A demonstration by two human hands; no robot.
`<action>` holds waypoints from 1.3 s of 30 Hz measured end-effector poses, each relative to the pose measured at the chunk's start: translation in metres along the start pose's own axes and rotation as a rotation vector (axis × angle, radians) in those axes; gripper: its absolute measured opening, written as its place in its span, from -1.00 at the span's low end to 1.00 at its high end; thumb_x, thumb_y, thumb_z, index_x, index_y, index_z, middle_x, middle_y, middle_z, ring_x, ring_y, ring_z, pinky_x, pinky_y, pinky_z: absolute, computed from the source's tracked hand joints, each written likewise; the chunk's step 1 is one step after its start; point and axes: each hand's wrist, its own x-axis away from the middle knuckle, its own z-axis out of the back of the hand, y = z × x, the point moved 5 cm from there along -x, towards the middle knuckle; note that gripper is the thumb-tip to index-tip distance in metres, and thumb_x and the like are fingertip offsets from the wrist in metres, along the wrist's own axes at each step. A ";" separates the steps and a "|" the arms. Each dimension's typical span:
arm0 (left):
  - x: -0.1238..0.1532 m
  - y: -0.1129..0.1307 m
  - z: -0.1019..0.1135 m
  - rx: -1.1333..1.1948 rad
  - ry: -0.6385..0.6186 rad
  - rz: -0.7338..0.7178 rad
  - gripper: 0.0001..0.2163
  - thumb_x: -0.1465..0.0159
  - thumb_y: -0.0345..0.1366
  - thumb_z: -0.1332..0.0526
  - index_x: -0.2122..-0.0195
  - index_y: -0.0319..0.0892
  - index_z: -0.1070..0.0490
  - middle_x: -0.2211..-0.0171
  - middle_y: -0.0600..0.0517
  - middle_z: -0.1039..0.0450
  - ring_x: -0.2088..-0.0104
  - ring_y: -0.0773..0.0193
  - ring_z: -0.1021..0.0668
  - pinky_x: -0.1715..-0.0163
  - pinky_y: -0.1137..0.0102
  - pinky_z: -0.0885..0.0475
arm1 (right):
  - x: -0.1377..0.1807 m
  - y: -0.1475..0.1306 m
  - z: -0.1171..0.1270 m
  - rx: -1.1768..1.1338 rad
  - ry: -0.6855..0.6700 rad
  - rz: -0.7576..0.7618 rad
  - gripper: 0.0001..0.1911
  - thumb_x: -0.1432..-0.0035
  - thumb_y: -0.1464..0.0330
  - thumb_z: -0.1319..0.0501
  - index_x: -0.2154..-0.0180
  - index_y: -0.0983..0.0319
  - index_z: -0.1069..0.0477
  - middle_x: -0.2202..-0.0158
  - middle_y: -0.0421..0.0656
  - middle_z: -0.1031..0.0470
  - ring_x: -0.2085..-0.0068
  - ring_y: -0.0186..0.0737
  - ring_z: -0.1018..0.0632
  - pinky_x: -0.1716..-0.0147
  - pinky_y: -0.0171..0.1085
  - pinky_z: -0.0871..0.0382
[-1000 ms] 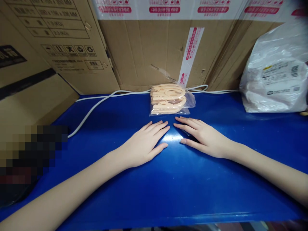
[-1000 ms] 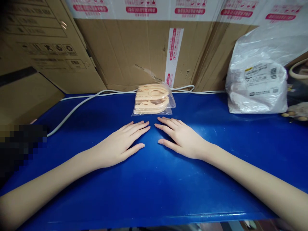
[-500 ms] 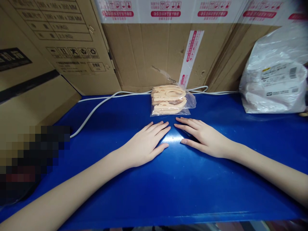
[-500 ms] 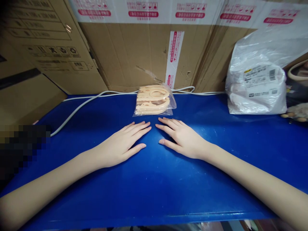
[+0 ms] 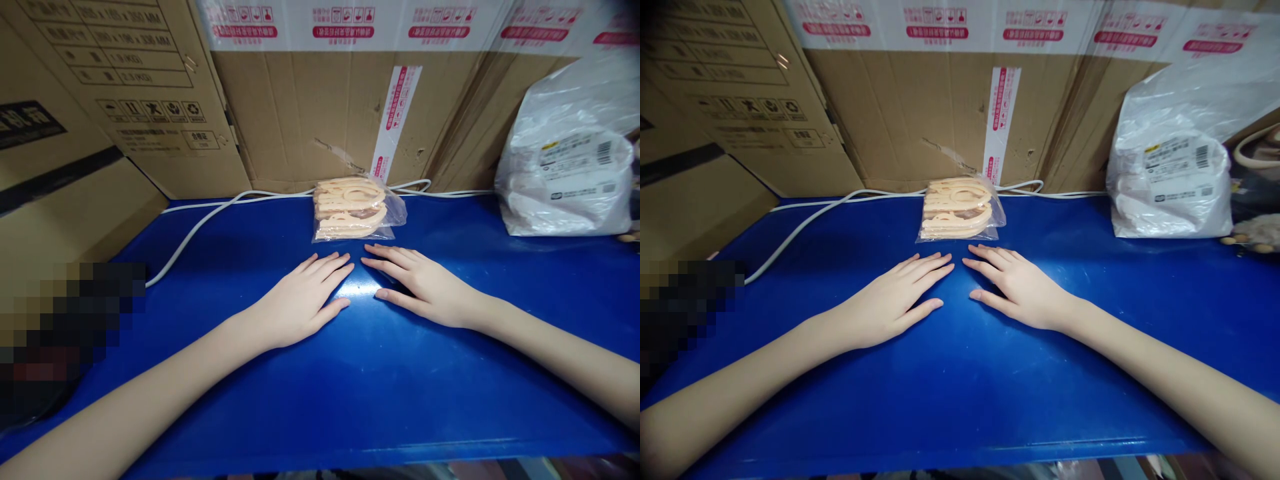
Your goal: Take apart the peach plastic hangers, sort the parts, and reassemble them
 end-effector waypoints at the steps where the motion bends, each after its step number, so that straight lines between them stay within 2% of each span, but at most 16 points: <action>1: 0.000 0.000 0.000 0.003 0.000 0.000 -0.45 -0.47 -0.06 0.09 -0.39 -0.24 -0.05 -0.41 -0.10 0.00 -0.40 0.06 -0.12 -0.37 0.06 0.01 | 0.000 0.000 0.000 0.002 0.000 0.003 -0.42 -0.38 0.13 -0.02 -0.29 0.29 -0.23 -0.36 0.10 -0.17 -0.32 0.07 -0.28 -0.22 0.10 -0.24; 7: 0.002 0.000 0.000 0.038 0.020 -0.009 -0.46 -0.46 -0.08 0.06 -0.37 -0.27 -0.09 -0.40 -0.14 -0.03 -0.38 0.01 -0.14 -0.35 0.05 -0.01 | 0.000 -0.002 -0.001 0.035 0.017 0.019 -0.43 -0.38 0.15 -0.03 -0.29 0.31 -0.23 -0.35 0.13 -0.19 -0.31 0.09 -0.30 -0.20 0.09 -0.26; 10: 0.004 0.003 0.003 0.121 0.082 -0.002 -0.53 -0.44 -0.12 -0.02 -0.29 -0.24 -0.22 -0.33 -0.14 -0.20 -0.32 0.02 -0.25 -0.31 0.05 -0.08 | 0.001 -0.007 0.002 0.096 0.037 0.064 -0.49 -0.38 0.19 -0.05 -0.24 0.32 -0.30 -0.30 0.13 -0.28 -0.23 0.10 -0.39 -0.14 0.07 -0.32; 13: -0.001 -0.006 0.018 0.279 0.278 0.131 -0.62 -0.39 -0.20 -0.11 -0.18 -0.21 -0.31 -0.18 -0.12 -0.38 -0.18 0.07 -0.39 -0.23 0.10 -0.21 | -0.002 -0.011 0.019 0.187 0.100 0.150 -0.59 -0.38 0.26 -0.05 -0.13 0.29 -0.41 -0.17 0.06 -0.44 -0.07 0.04 -0.52 -0.04 0.01 -0.39; 16: -0.015 -0.031 0.041 0.351 0.539 0.287 -0.66 -0.33 -0.27 -0.17 -0.10 -0.26 -0.34 -0.09 -0.15 -0.41 -0.09 0.06 -0.42 -0.15 0.15 -0.27 | -0.018 -0.004 0.046 0.224 0.185 0.138 -0.62 -0.37 0.28 -0.04 -0.08 0.27 -0.44 -0.08 0.05 -0.50 -0.02 0.03 -0.54 -0.02 -0.01 -0.39; 19: -0.041 -0.066 0.061 0.344 0.670 0.413 -0.74 -0.31 -0.29 -0.15 0.00 -0.23 -0.40 0.01 -0.10 -0.47 0.04 0.11 -0.48 -0.04 0.23 -0.31 | -0.045 0.012 0.064 0.137 0.113 0.097 -0.56 -0.41 0.27 0.06 -0.16 0.27 -0.38 -0.09 0.06 -0.48 -0.07 0.01 -0.52 -0.02 -0.05 -0.39; 21: -0.060 -0.090 0.061 0.419 0.582 0.559 -0.72 -0.33 -0.15 -0.15 0.04 -0.22 -0.42 0.10 -0.09 -0.49 0.09 0.10 -0.49 0.03 0.25 -0.30 | -0.063 0.022 0.068 0.165 -0.009 0.070 -0.55 -0.42 0.25 0.11 -0.13 0.24 -0.40 -0.04 0.03 -0.52 -0.04 0.03 -0.53 -0.02 -0.02 -0.37; 22: -0.069 -0.099 0.060 0.450 0.540 0.593 -0.69 -0.31 -0.08 -0.16 0.12 -0.23 -0.45 0.15 -0.11 -0.50 0.13 0.08 -0.50 0.09 0.25 -0.31 | -0.071 0.031 0.070 0.204 -0.051 -0.005 -0.55 -0.42 0.24 0.12 -0.08 0.23 -0.44 0.00 0.03 -0.54 -0.01 0.06 -0.54 0.00 0.01 -0.36; 24: -0.082 -0.110 0.057 0.502 0.483 0.635 -0.69 -0.26 -0.04 -0.23 0.25 -0.23 -0.47 0.24 -0.10 -0.51 0.18 0.07 -0.50 0.17 0.28 -0.30 | -0.080 0.055 0.076 0.223 -0.073 -0.290 -0.59 -0.38 0.23 0.04 -0.06 0.25 -0.43 0.08 0.09 -0.56 0.04 0.14 -0.56 0.04 0.06 -0.35; 26: -0.091 -0.115 0.053 0.559 0.438 0.666 -0.74 -0.18 -0.09 -0.31 0.40 -0.21 -0.46 0.37 -0.06 -0.48 0.27 0.11 -0.49 0.26 0.31 -0.27 | -0.082 0.078 0.079 0.140 -0.043 -0.568 -0.61 -0.28 0.27 -0.11 -0.08 0.29 -0.38 0.12 0.15 -0.56 0.04 0.20 -0.54 0.04 0.10 -0.32; 28: -0.097 -0.117 0.049 0.639 0.391 0.712 -0.76 -0.14 -0.17 -0.36 0.52 -0.20 -0.41 0.51 0.00 -0.39 0.39 0.20 -0.46 0.36 0.35 -0.23 | -0.084 0.095 0.074 0.015 -0.051 -0.693 -0.65 -0.19 0.36 -0.20 -0.02 0.31 -0.42 0.21 0.13 -0.57 0.10 0.18 -0.56 0.08 0.10 -0.36; 31: -0.101 -0.119 0.049 0.785 0.336 0.800 -0.73 -0.13 -0.26 -0.35 0.61 -0.18 -0.33 0.62 0.05 -0.28 0.56 0.31 -0.35 0.49 0.37 -0.13 | -0.088 0.113 0.057 -0.228 -0.099 -0.776 -0.83 -0.19 0.38 -0.17 0.19 0.26 -0.48 0.41 0.00 -0.55 0.34 0.00 -0.59 0.29 -0.03 -0.49; 32: -0.102 -0.120 0.051 0.835 0.326 0.828 -0.73 -0.13 -0.30 -0.34 0.62 -0.18 -0.30 0.64 0.07 -0.26 0.59 0.34 -0.32 0.51 0.38 -0.11 | -0.089 0.117 0.052 -0.320 -0.086 -0.793 -0.83 -0.24 0.34 -0.13 0.22 0.24 -0.47 0.42 -0.02 -0.55 0.38 -0.05 -0.59 0.34 -0.08 -0.51; 34: -0.104 -0.119 0.055 0.927 0.326 0.869 -0.73 -0.12 -0.36 -0.32 0.63 -0.17 -0.26 0.67 0.09 -0.23 0.64 0.38 -0.26 0.55 0.39 -0.08 | -0.090 0.120 0.045 -0.491 -0.024 -0.804 -0.70 -0.35 0.24 0.02 0.24 0.20 -0.43 0.37 -0.03 -0.55 0.37 -0.12 -0.59 0.37 -0.15 -0.54; 36: -0.105 -0.116 0.060 1.008 0.369 0.877 -0.76 -0.12 -0.41 -0.30 0.61 -0.18 -0.26 0.66 0.10 -0.22 0.64 0.39 -0.27 0.55 0.40 -0.12 | -0.089 0.120 0.040 -0.671 0.062 -0.794 -0.63 -0.39 0.19 0.12 0.25 0.19 -0.39 0.33 -0.03 -0.55 0.34 -0.17 -0.59 0.34 -0.18 -0.55; 39: -0.105 -0.102 0.062 1.117 0.507 0.838 -0.87 -0.17 -0.44 -0.23 0.50 -0.18 -0.32 0.59 0.07 -0.32 0.56 0.36 -0.38 0.49 0.41 -0.27 | -0.085 0.115 0.036 -0.896 0.161 -0.770 -0.80 -0.32 0.27 -0.02 0.26 0.18 -0.36 0.31 -0.07 -0.54 0.34 -0.21 -0.58 0.27 -0.17 -0.56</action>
